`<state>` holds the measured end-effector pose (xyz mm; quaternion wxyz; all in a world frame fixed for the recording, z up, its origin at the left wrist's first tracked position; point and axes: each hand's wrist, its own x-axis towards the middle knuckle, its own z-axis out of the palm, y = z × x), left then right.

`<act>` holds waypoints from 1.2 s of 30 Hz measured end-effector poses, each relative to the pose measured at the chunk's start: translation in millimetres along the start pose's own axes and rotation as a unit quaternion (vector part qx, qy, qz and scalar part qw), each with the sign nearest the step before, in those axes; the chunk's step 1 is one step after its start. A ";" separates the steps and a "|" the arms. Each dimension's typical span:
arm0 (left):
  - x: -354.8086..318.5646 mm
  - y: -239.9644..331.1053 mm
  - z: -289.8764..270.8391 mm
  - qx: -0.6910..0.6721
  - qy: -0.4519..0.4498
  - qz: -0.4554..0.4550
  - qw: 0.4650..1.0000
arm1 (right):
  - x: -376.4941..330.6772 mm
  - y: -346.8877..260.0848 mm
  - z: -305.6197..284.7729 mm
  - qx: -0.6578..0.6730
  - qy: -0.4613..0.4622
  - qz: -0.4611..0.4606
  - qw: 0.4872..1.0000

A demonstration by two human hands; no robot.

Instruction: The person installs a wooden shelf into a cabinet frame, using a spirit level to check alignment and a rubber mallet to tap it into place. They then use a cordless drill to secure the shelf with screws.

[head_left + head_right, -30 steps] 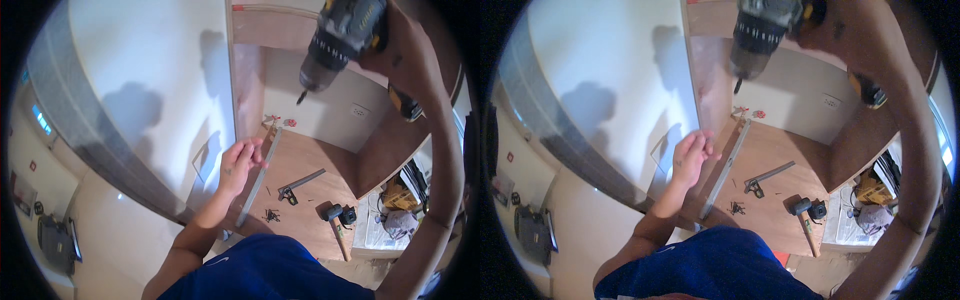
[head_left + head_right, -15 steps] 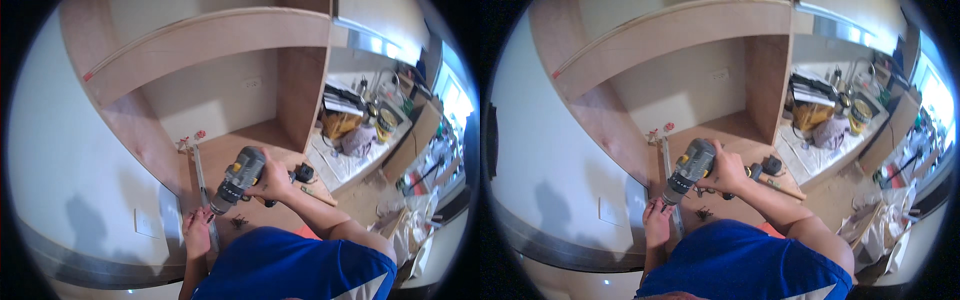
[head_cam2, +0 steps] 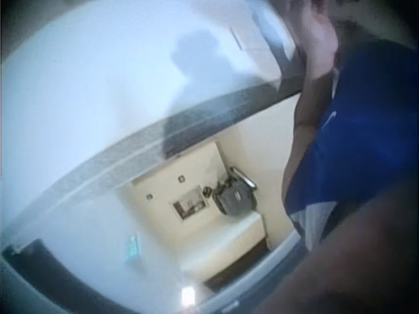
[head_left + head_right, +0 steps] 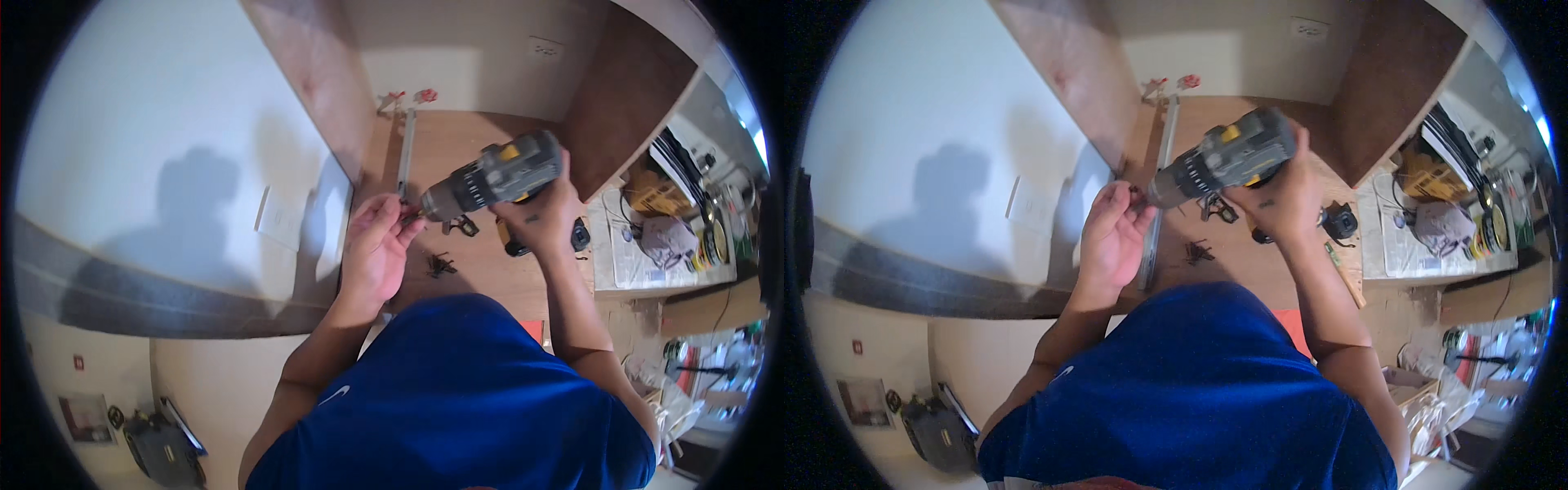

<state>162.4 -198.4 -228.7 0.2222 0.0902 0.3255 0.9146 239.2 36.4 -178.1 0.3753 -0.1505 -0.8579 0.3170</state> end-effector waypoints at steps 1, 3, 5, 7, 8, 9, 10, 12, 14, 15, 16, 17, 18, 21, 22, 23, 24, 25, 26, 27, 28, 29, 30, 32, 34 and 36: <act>-1.1 1.7 1.4 -0.007 -0.010 -0.002 1.000 | 3.1 2.9 1.4 0.028 -0.002 -0.020 0.999; -4.0 2.1 -1.6 -0.002 -0.002 0.014 1.000 | 8.1 1.6 3.7 0.055 -0.008 -0.031 0.998; -2.9 1.3 -2.6 -0.003 0.008 0.021 1.000 | 11.6 -4.7 2.6 0.050 -0.014 -0.014 0.999; 0.3 4.0 -3.6 -0.009 0.023 0.028 0.999 | 15.8 -4.5 4.5 0.054 -0.004 -0.015 0.998; 0.1 4.3 -3.8 -0.007 0.023 0.023 0.999 | 17.6 -4.4 5.2 0.056 0.001 -0.016 0.998; 0.0 4.8 -4.4 -0.004 0.022 0.018 1.000 | 19.7 -3.6 6.2 0.060 0.001 -0.007 0.998; -0.1 5.0 -5.0 0.000 0.021 0.013 1.000 | 21.9 -2.3 6.7 0.063 0.001 0.002 0.998; -0.9 4.6 -5.9 -0.008 0.017 0.010 1.000 | 24.5 -3.0 7.2 0.051 0.002 0.002 0.999; -1.2 3.3 -7.0 -0.020 0.019 0.008 1.000 | 26.7 -5.8 6.7 0.021 0.006 -0.016 1.000; -0.2 2.4 -7.1 -0.027 0.022 0.008 0.999 | 27.3 -6.0 7.6 0.023 0.011 -0.020 0.999; 0.8 2.1 -7.2 -0.033 0.024 0.007 0.999 | 27.9 -6.1 8.6 0.025 0.016 -0.024 0.999; 1.8 2.5 -7.2 -0.033 0.024 0.008 0.999 | 28.5 -6.3 9.3 0.027 0.021 -0.028 0.999; 3.6 2.7 -7.7 -0.034 0.024 0.008 0.999 | 28.9 -6.3 9.9 0.027 0.020 -0.024 0.999; 6.3 5.2 -9.9 -0.025 0.019 0.011 0.999 | 30.2 -5.7 9.8 0.022 0.017 -0.016 1.000; 6.5 6.1 -10.2 -0.020 0.016 0.013 1.000 | 30.9 -5.5 9.4 0.015 0.015 -0.013 1.000; 6.8 6.4 -9.7 -0.016 0.016 0.015 1.000 | 31.5 -5.3 8.9 0.009 0.012 -0.011 1.000; 7.6 6.8 -9.4 -0.012 0.016 0.018 1.000 | 31.6 -4.6 9.4 0.009 0.010 -0.005 1.000; 8.5 7.2 -9.0 -0.008 0.016 0.021 1.000 | 31.2 -3.4 10.1 0.010 0.007 0.002 1.000; 9.7 7.6 -8.6 -0.005 0.017 0.019 1.000 | 31.3 -2.8 10.4 0.010 0.004 0.008 1.000; 10.2 8.1 -8.6 -0.003 0.017 0.017 1.000 | 31.2 -3.3 10.9 0.009 0.007 0.007 1.000; 10.6 8.6 -8.6 -0.001 0.018 0.016 1.000 | 31.2 -4.0 11.6 0.009 0.009 0.006 1.000; 10.7 8.8 -8.8 0.005 0.016 0.019 1.000 | 31.2 -4.4 12.0 0.008 0.011 0.006 1.000; 11.0 8.7 -9.0 0.011 0.014 0.021 1.000 | 31.0 -4.1 11.4 0.007 0.010 0.003 1.000; 11.0 7.9 -10.2 0.023 0.015 0.026 0.999 | 29.9 -3.0 10.1 0.006 0.008 -0.003 1.000; 11.1 6.3 -12.1 0.039 0.019 0.032 0.999 | 28.2 -3.4 10.2 0.006 0.001 0.002 1.000; 10.2 6.0 -12.9 0.065 0.027 0.038 0.997 | 27.2 -3.1 10.6 0.005 -0.006 0.004 1.000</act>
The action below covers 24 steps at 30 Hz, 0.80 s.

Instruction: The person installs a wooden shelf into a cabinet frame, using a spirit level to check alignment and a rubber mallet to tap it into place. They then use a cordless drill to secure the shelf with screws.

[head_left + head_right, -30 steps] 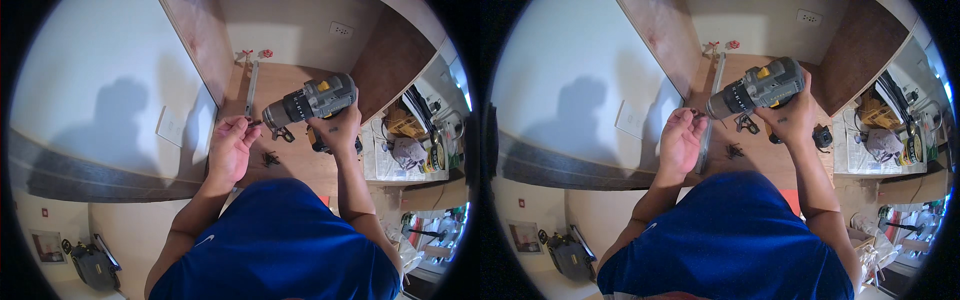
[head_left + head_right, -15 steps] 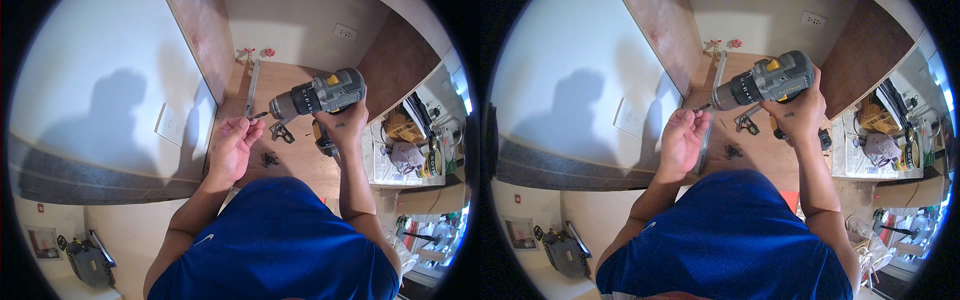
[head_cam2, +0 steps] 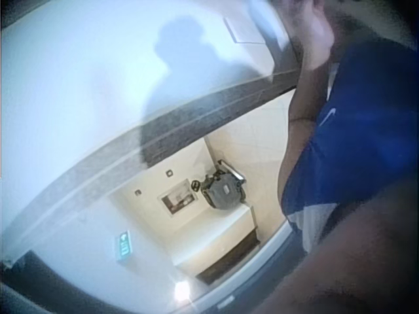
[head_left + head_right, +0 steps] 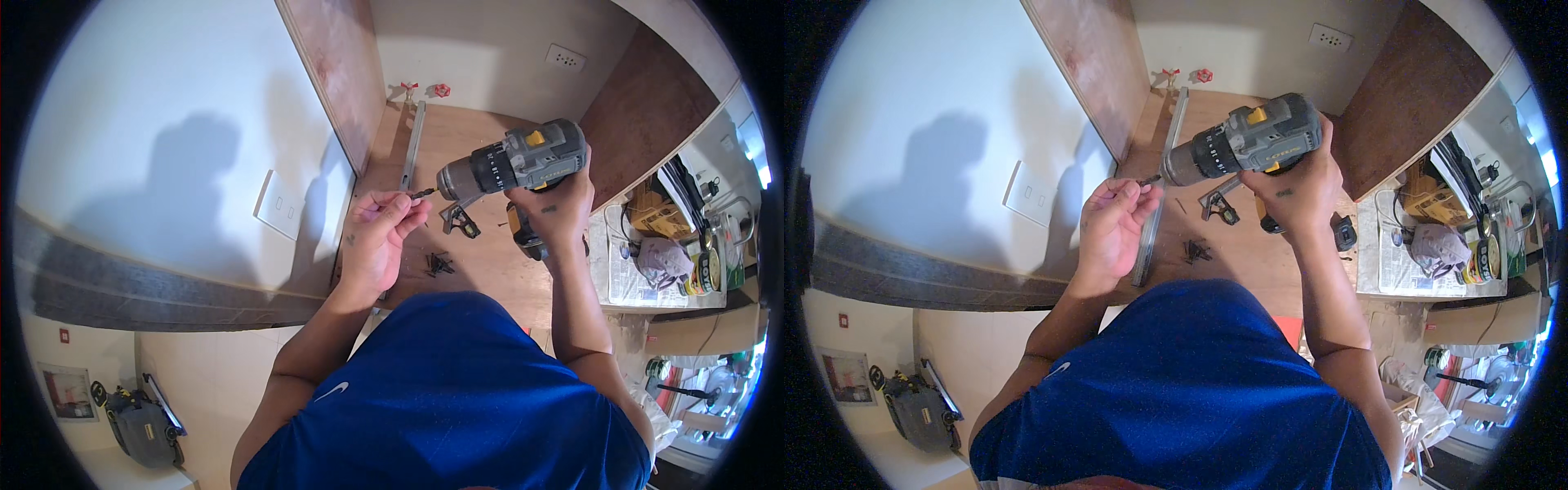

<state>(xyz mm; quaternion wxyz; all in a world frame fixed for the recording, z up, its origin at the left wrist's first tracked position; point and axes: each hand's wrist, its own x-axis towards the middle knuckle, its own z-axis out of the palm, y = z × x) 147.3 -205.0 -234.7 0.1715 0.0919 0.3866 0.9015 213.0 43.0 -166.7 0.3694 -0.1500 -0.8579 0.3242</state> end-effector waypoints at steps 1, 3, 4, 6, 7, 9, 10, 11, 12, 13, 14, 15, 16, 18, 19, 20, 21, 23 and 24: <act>-1.1 0.4 -0.5 0.013 0.005 0.005 1.000 | -0.1 0.9 0.4 0.000 -0.003 -0.001 1.000; -3.2 2.9 -1.0 0.086 0.009 -0.001 0.996 | -2.0 6.3 0.3 0.002 -0.008 -0.009 1.000; 4.3 9.5 0.8 0.123 0.004 0.011 0.992 | 1.9 9.4 1.7 0.010 -0.002 -0.028 1.000; 9.0 20.0 0.3 0.263 -0.014 0.019 0.964 | 12.8 5.4 -2.3 -0.020 0.016 -0.072 0.997; 16.9 22.9 3.1 0.308 -0.042 0.076 0.947 | 20.6 -2.9 -9.7 -0.034 0.029 -0.095 0.994; 35.2 38.4 17.7 0.382 -0.059 0.151 0.910 | 48.6 -25.2 -21.8 -0.055 0.057 -0.153 0.985; 40.4 48.6 29.3 0.410 -0.066 0.185 0.891 | 62.5 -38.5 -32.9 -0.064 0.073 -0.186 0.978; 45.5 63.4 41.7 0.468 -0.064 0.211 0.856 | 77.4 -53.5 -44.5 -0.074 0.089 -0.219 0.969; 50.2 86.4 71.0 0.520 -0.068 0.233 0.819 | 96.3 -68.5 -58.7 -0.114 0.117 -0.253 0.954; 56.6 107.8 87.5 0.575 -0.055 0.253 0.776 | 110.7 -97.9 -71.4 -0.137 0.126 -0.273 0.944; 74.6 121.7 89.7 0.554 -0.044 0.353 0.753 | 134.6 -119.9 -71.7 -0.138 0.145 -0.327 0.923; 90.0 136.3 96.2 0.531 -0.035 0.447 0.719 | 147.9 -158.8 -78.0 -0.147 0.125 -0.256 0.947; 99.8 159.4 114.8 0.572 0.000 0.417 0.706 | 165.8 -189.8 -80.4 -0.203 0.142 -0.250 0.936; 119.1 211.7 156.5 0.597 0.026 0.449 0.664 | 203.7 -247.2 -97.7 -0.274 0.184 -0.284 0.900; 128.9 242.4 161.7 0.590 0.034 0.505 0.629 | 219.0 -278.4 -99.1 -0.269 0.178 -0.312 0.893; 141.4 271.0 172.8 0.593 0.039 0.504 0.626 | 232.6 -307.8 -106.6 -0.277 0.178 -0.334 0.883; 164.7 285.8 198.4 0.578 0.013 0.508 0.638 | 249.0 -315.2 -123.7 -0.312 0.242 -0.395 0.829; 204.6 321.8 205.6 0.506 -0.023 0.461 0.728 | 285.1 -345.5 -116.0 -0.333 0.200 -0.382 0.838; 210.4 341.6 198.2 0.537 -0.010 0.457 0.709 | 287.9 -363.4 -109.3 -0.339 0.175 -0.372 0.847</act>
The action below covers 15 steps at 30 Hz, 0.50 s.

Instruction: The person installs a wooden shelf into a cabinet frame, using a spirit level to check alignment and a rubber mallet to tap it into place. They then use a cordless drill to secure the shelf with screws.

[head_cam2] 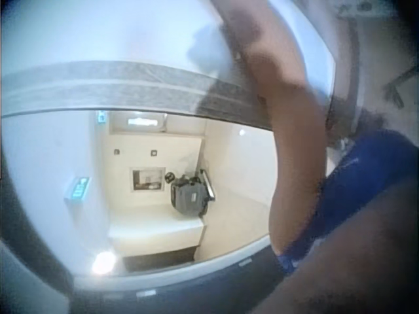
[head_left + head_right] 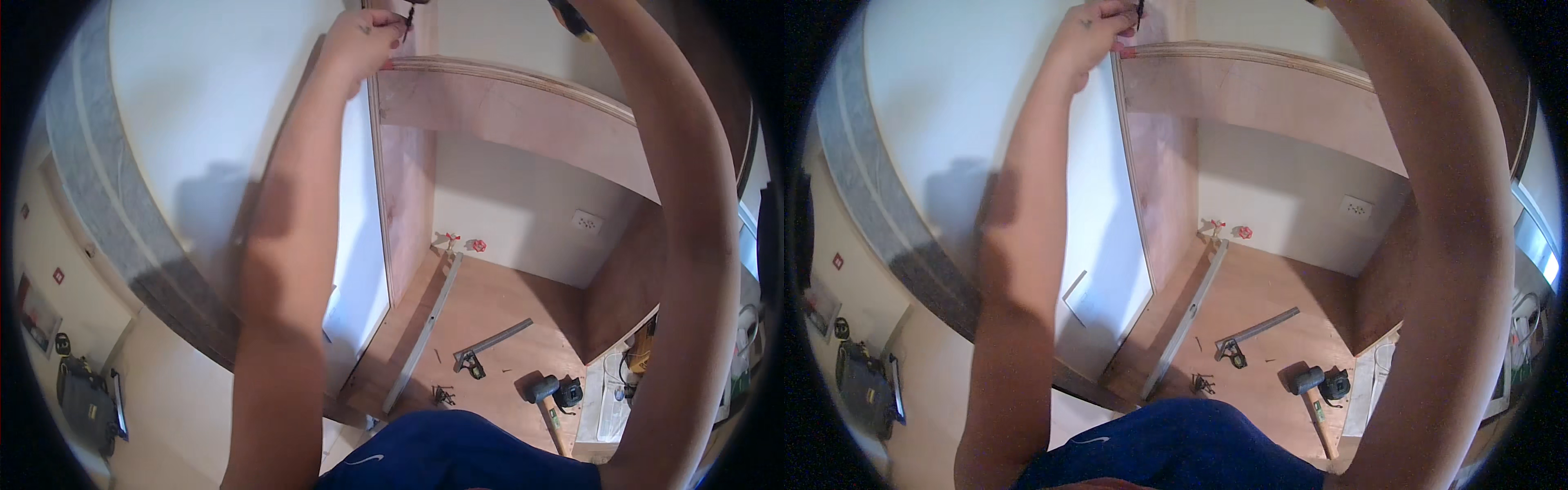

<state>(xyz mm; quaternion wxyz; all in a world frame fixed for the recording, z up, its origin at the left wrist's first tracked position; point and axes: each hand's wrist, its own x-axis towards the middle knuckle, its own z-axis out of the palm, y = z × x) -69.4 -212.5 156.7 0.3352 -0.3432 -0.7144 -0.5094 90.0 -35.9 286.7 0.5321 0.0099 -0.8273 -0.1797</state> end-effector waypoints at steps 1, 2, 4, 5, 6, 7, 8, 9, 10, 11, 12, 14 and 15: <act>6.5 -6.4 -15.2 0.035 -0.008 -0.001 0.999 | 11.1 -10.5 -1.8 0.003 -0.029 0.002 1.000; 11.7 -11.7 -26.3 0.070 -0.017 -0.002 0.997 | 24.5 -15.8 4.6 -0.004 -0.012 -0.014 1.000; 19.8 -8.4 -18.8 -0.029 0.009 -0.114 0.993 | 43.1 -25.9 29.2 -0.037 0.012 -0.046 0.998; 21.2 -10.8 -17.4 -0.010 -0.001 -0.118 0.993 | 43.8 -27.7 35.7 -0.017 0.008 -0.058 0.998; 21.6 -10.3 -16.5 0.008 -0.011 -0.122 0.992 | 48.1 -29.6 40.6 -0.037 0.009 -0.068 0.997; 24.2 -8.6 -16.2 0.044 -0.024 -0.131 0.990 | 54.9 -30.7 45.8 -0.056 0.010 -0.078 0.995; 28.7 -5.8 -16.5 0.080 -0.038 -0.140 0.986 | 59.9 -30.8 49.7 -0.076 0.011 -0.087 0.993; 29.3 -1.4 -18.1 0.117 -0.050 -0.151 0.980 | 60.4 -32.5 50.9 -0.060 0.014 -0.093 0.994; 27.5 1.7 -18.6 0.098 -0.042 -0.163 0.981 | 60.1 -33.0 52.0 -0.044 0.018 -0.099 0.994; 24.1 4.0 -18.4 0.079 -0.034 -0.176 0.981 | 60.2 -33.2 53.2 -0.029 0.021 -0.105 0.994; 22.7 3.7 -16.8 0.059 -0.027 -0.187 0.980 | 61.0 -32.5 54.4 -0.030 0.011 -0.107 0.994; 25.5 -0.9 -12.9 0.080 -0.016 -0.174 0.981 | 63.3 -31.5 56.9 -0.032 -0.010 -0.112 0.993; 27.5 -1.8 -13.1 0.093 -0.010 -0.166 0.982 | 64.7 -32.4 57.7 -0.035 -0.010 -0.111 0.993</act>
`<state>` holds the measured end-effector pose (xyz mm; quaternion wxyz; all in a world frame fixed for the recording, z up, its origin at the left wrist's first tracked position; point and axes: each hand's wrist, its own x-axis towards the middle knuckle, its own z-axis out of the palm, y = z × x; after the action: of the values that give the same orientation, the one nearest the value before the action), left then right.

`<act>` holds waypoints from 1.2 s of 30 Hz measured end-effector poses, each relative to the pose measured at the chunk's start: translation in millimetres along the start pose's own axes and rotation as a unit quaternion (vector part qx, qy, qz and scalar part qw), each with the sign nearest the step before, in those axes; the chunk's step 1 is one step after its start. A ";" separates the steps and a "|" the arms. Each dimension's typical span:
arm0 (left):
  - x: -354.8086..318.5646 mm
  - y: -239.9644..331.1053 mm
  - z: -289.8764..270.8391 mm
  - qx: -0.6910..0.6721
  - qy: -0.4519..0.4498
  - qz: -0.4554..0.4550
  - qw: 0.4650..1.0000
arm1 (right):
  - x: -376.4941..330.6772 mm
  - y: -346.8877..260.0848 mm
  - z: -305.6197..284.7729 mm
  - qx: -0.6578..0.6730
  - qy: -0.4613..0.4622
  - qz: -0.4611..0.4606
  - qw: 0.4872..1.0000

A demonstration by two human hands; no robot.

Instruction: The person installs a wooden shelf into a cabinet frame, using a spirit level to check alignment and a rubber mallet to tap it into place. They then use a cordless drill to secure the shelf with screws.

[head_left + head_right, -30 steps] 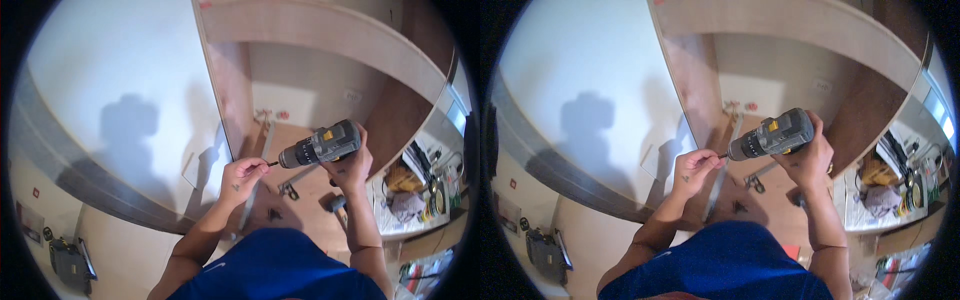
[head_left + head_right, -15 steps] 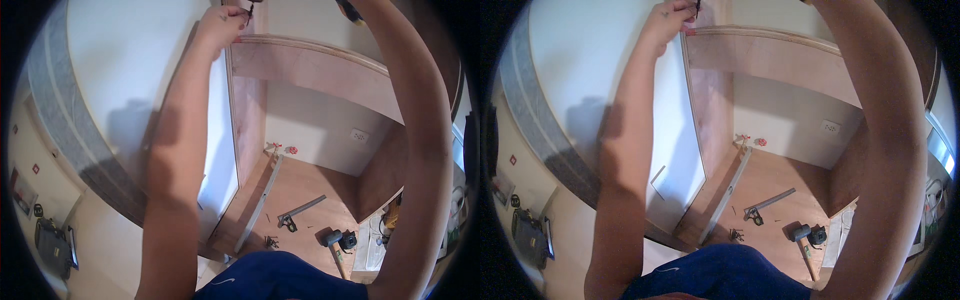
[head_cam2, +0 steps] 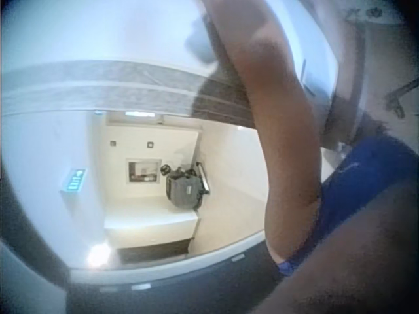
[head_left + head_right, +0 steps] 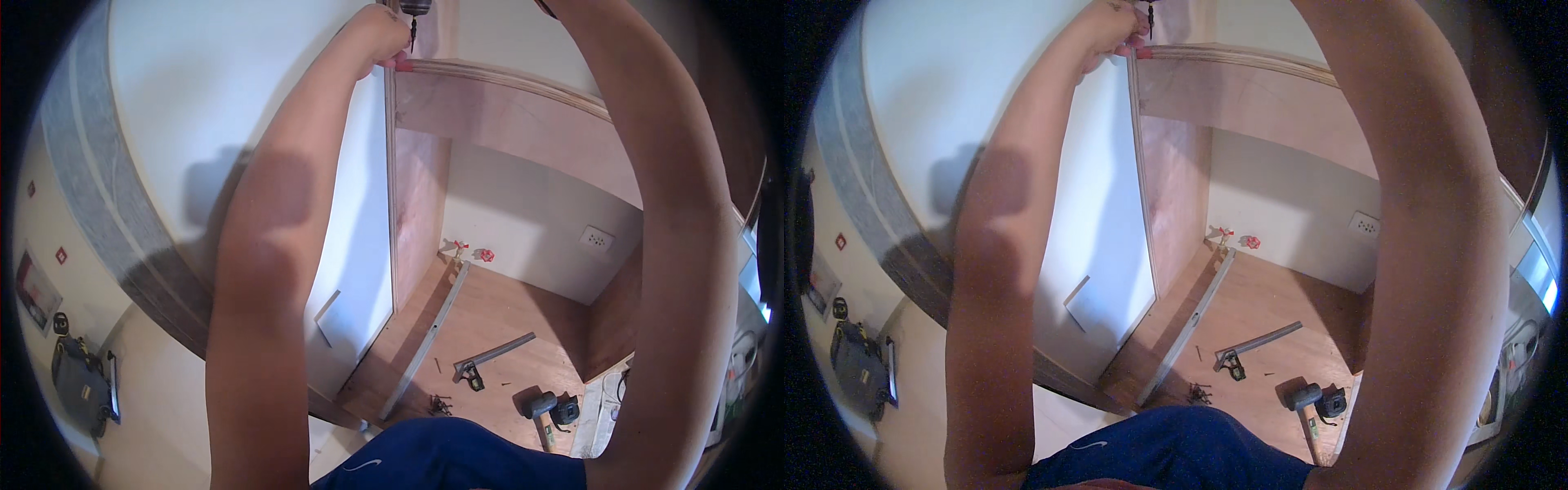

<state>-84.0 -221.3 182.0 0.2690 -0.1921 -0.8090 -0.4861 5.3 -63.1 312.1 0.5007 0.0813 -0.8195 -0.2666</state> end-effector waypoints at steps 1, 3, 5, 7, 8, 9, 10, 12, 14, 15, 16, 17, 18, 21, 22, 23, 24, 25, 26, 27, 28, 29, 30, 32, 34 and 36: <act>1.9 -0.5 -0.3 0.014 -0.001 -0.003 1.000 | 1.7 0.1 0.5 -0.001 0.004 -0.001 1.000; 6.6 -2.4 -0.1 0.042 -0.004 -0.009 0.999 | 3.2 -0.8 2.4 0.004 0.006 -0.004 1.000; 12.4 -4.1 2.7 0.061 -0.003 0.012 0.998 | 6.5 -1.5 6.0 0.006 0.009 -0.006 1.000; 8.9 -2.8 2.9 0.076 0.005 0.021 0.997 | 7.5 -2.5 8.8 0.009 0.011 -0.007 1.000; 5.9 -3.6 2.2 0.080 0.013 0.020 0.996 | 8.0 -2.7 9.1 0.011 0.013 -0.008 1.000; 3.3 -4.7 2.4 0.084 0.020 0.019 0.996 | 9.2 -3.4 11.7 0.013 0.013 -0.008 1.000; 4.3 -6.3 3.5 0.087 0.026 0.020 0.996 | 11.1 -3.5 13.8 0.013 0.009 -0.008 1.000; 5.6 -6.6 4.3 0.092 0.038 0.022 0.995 | 12.6 -3.4 17.0 0.020 0.006 -0.012 1.000; 6.6 -7.6 5.1 0.086 0.037 0.020 0.995 | 14.3 -2.8 21.2 0.026 0.017 -0.013 0.999; 6.2 -6.6 5.0 0.083 0.037 0.019 0.996 | 13.8 -3.2 20.7 0.023 0.019 -0.011 0.999; 5.3 -6.3 4.7 0.088 0.027 0.019 0.996 | 12.7 -3.9 19.8 0.019 0.021 -0.010 1.000; 3.9 -6.4 4.0 0.094 0.018 0.019 0.995 | 12.3 -4.6 19.3 0.016 0.023 -0.008 1.000; 4.2 -6.4 2.0 0.100 0.009 0.020 0.995 | 13.0 -5.1 18.0 0.020 0.022 -0.006 1.000; 19.4 -8.8 -1.4 0.091 -0.041 0.008 0.995 | 15.0 -6.6 15.7 0.026 0.019 -0.010 0.999; 19.6 -10.8 -2.0 0.071 -0.039 0.015 0.997 | 15.2 -6.0 14.4 0.024 0.018 -0.017 0.999; 18.0 -14.1 -2.7 0.051 -0.037 0.022 0.998 | 15.2 -6.1 13.1 0.023 0.017 -0.025 0.999; 17.6 -15.0 -0.9 0.029 -0.037 0.033 0.998 | 15.6 -5.5 13.7 0.019 0.011 -0.022 1.000; 19.6 -16.8 0.5 0.041 -0.031 0.039 0.998 | 16.3 -6.0 12.2 0.013 0.007 -0.019 1.000; 21.4 -18.3 3.1 0.052 -0.026 0.046 0.997 | 16.8 -5.6 10.5 0.007 0.003 -0.015 1.000; 22.2 -16.8 8.3 0.058 -0.024 0.054 0.997 | 16.3 -2.9 11.4 0.008 -0.004 -0.012 1.000; 23.5 -15.0 12.7 0.044 -0.037 0.051 0.997 | 15.3 1.2 12.4 0.008 -0.011 -0.008 1.000; 20.3 -14.8 7.9 0.055 -0.035 0.040 0.997 | 14.9 -0.2 10.6 0.028 -0.011 -0.007 1.000; 17.7 -14.3 3.9 0.065 -0.033 0.030 0.997 | 12.1 -2.8 5.0 0.024 -0.017 -0.009 1.000; 14.7 -17.2 -5.5 0.074 -0.020 0.008 0.997 | 17.6 -5.3 7.3 0.057 -0.019 -0.011 0.998; 14.4 -13.9 1.3 0.066 -0.031 0.004 0.997 | 19.4 1.6 18.9 0.054 -0.015 -0.021 0.998; 12.4 -11.7 1.8 0.070 -0.040 0.003 0.997 | 21.4 6.4 27.9 0.049 0.016 -0.044 0.998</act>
<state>-100.8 -224.5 181.0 0.2506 -0.1942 -0.8508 -0.4191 -28.4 -56.3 322.1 0.4971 0.1459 -0.8191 -0.2462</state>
